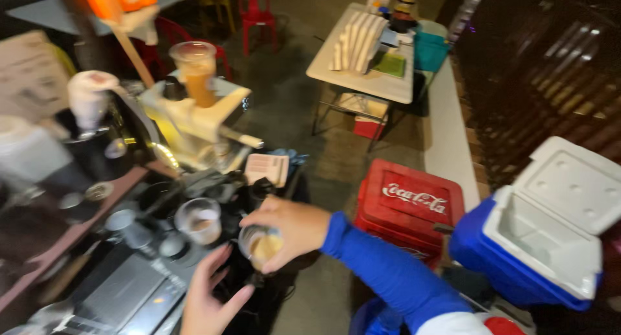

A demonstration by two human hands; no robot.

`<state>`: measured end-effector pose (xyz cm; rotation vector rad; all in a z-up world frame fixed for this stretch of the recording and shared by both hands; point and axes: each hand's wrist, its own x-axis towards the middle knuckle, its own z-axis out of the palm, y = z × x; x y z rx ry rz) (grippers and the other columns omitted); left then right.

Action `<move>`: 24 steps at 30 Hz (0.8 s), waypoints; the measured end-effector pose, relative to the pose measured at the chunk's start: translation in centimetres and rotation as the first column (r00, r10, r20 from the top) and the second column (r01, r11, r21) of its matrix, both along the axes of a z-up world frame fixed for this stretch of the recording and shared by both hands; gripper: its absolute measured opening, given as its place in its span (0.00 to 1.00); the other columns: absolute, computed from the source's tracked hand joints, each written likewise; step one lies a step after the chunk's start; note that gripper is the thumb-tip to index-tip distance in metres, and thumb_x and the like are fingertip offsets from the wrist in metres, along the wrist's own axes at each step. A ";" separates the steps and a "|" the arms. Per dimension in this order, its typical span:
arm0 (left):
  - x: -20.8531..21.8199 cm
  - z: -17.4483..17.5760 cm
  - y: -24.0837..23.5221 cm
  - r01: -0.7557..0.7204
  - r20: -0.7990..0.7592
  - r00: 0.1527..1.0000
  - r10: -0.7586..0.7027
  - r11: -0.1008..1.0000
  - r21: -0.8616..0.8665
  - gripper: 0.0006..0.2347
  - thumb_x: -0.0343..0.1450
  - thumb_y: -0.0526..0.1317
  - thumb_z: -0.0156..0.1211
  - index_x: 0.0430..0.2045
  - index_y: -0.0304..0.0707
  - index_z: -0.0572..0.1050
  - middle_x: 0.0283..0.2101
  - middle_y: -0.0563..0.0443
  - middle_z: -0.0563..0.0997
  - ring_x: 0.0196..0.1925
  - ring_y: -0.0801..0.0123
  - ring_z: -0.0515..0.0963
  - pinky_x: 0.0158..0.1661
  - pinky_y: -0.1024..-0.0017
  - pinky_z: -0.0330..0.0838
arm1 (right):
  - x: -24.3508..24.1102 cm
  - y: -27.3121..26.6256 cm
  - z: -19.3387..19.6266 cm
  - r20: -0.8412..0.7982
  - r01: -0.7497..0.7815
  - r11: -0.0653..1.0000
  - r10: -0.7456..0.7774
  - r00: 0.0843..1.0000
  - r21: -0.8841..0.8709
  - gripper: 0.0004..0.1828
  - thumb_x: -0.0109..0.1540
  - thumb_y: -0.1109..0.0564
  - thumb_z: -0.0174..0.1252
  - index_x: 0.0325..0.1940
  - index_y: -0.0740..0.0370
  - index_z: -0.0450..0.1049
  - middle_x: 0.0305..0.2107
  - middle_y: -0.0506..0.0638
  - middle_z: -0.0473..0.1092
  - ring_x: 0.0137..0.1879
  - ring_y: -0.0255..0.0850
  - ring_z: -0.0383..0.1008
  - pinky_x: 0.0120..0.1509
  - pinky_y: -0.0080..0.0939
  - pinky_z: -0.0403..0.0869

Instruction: The person scoops ice from a cooler into several plastic cups containing different liquids using a metal scoop. They then pour a white liquid from a carton into a measuring cup and add it to the drinks.

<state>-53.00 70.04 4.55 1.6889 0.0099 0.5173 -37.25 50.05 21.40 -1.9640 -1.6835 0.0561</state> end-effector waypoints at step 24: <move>34.7 11.9 -43.0 0.852 0.262 0.171 -0.950 0.009 -0.523 0.40 0.60 0.49 0.75 0.66 0.35 0.63 0.59 0.45 0.75 0.61 0.59 0.77 0.62 0.58 0.71 | 9.9 -60.3 -4.9 -0.618 0.974 0.226 -0.767 0.172 -0.010 0.30 0.67 0.49 0.54 0.70 0.62 0.62 0.52 0.53 0.72 0.48 0.38 0.78 0.48 0.39 0.74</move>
